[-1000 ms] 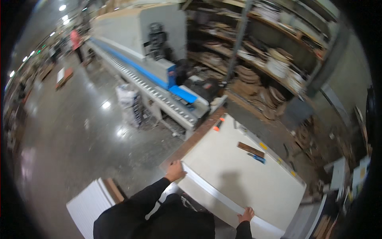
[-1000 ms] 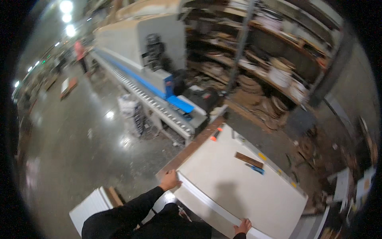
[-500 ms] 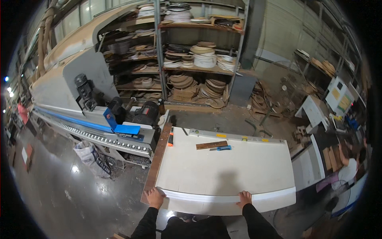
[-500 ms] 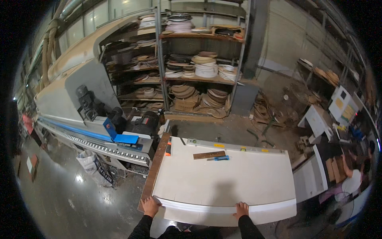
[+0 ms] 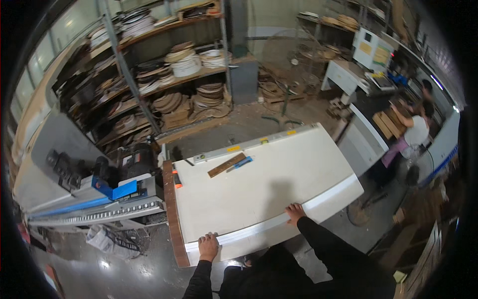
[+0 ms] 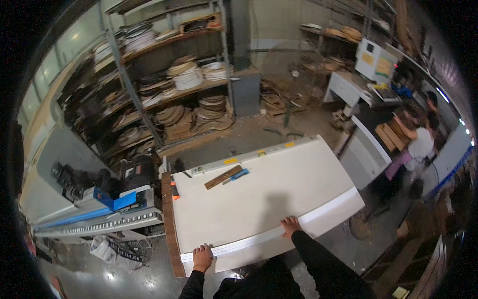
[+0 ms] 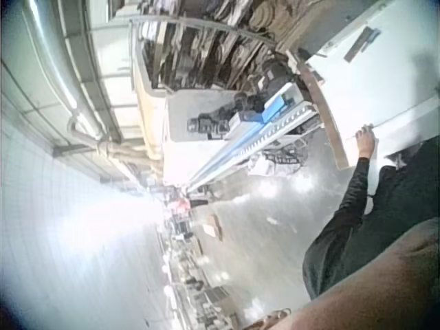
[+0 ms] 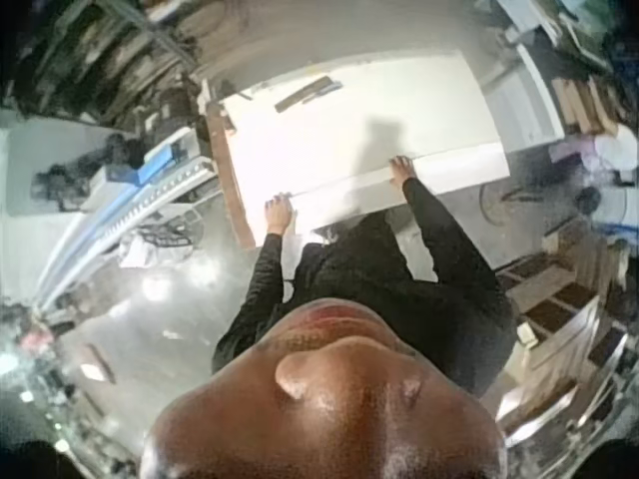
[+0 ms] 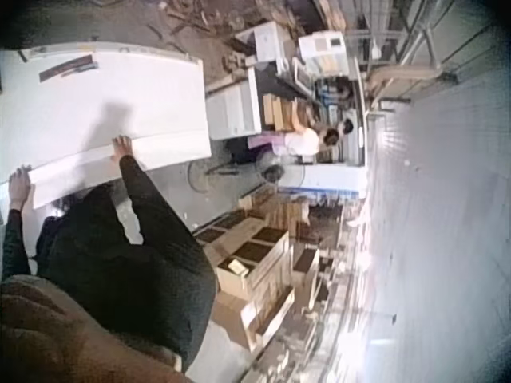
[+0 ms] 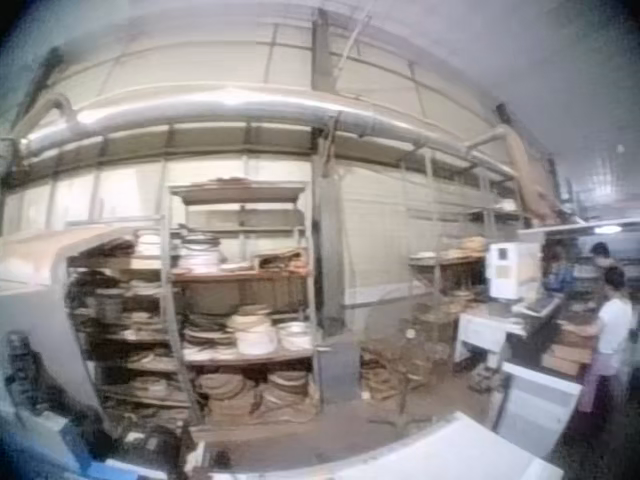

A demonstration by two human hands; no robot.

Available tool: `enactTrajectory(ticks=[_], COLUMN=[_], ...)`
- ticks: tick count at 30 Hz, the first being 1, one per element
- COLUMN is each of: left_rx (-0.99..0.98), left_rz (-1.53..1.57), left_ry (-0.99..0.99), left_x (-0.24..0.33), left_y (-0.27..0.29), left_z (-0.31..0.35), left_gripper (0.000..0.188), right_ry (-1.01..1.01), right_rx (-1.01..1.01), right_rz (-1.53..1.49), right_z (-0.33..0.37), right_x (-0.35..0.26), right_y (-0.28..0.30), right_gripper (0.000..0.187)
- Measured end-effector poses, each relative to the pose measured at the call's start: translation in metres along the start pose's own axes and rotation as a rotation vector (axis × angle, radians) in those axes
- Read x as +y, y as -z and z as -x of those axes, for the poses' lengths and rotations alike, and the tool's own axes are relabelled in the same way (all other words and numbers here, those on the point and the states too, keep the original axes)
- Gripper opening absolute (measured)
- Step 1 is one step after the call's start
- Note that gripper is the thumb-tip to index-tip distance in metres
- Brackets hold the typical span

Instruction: Measuring, marking, and organizing white furniture trim components at a workbench in a factory setting.

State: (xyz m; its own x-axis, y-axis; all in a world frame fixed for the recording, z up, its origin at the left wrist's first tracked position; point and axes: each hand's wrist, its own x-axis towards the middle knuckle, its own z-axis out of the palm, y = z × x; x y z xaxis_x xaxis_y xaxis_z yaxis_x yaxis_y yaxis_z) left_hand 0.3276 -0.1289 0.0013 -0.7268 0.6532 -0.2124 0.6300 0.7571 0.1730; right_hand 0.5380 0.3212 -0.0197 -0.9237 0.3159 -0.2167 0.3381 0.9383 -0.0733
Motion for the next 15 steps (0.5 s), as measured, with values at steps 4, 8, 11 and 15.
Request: enactTrajectory(ticks=[4, 8, 11, 15], left_rx=[0.111, 0.068, 0.006, 0.008], left_rz=[-0.135, -0.083, -0.061, -0.077], left_ry=[-0.021, 0.006, 0.023, 0.042], left_x=[-0.006, -0.004, -0.003, 0.002], left_y=[-0.032, -0.033, -0.031, -0.021], left_z=[0.0, 0.001, 0.001, -0.003], left_gripper=[0.049, 0.051, 0.055, 0.06], right_ry=[0.023, -0.041, -0.046, -0.04], right_rx=[0.014, 0.014, -0.067, -0.081], right_rz=[-0.042, -0.071, -0.064, -0.099], right_z=[-0.002, -0.002, -0.005, 0.0], right_x=[-0.004, -0.004, -0.01, -0.01], right_y=[0.001, -0.006, 0.009, 0.018], right_gripper=[0.064, 0.067, 0.066, 0.071])
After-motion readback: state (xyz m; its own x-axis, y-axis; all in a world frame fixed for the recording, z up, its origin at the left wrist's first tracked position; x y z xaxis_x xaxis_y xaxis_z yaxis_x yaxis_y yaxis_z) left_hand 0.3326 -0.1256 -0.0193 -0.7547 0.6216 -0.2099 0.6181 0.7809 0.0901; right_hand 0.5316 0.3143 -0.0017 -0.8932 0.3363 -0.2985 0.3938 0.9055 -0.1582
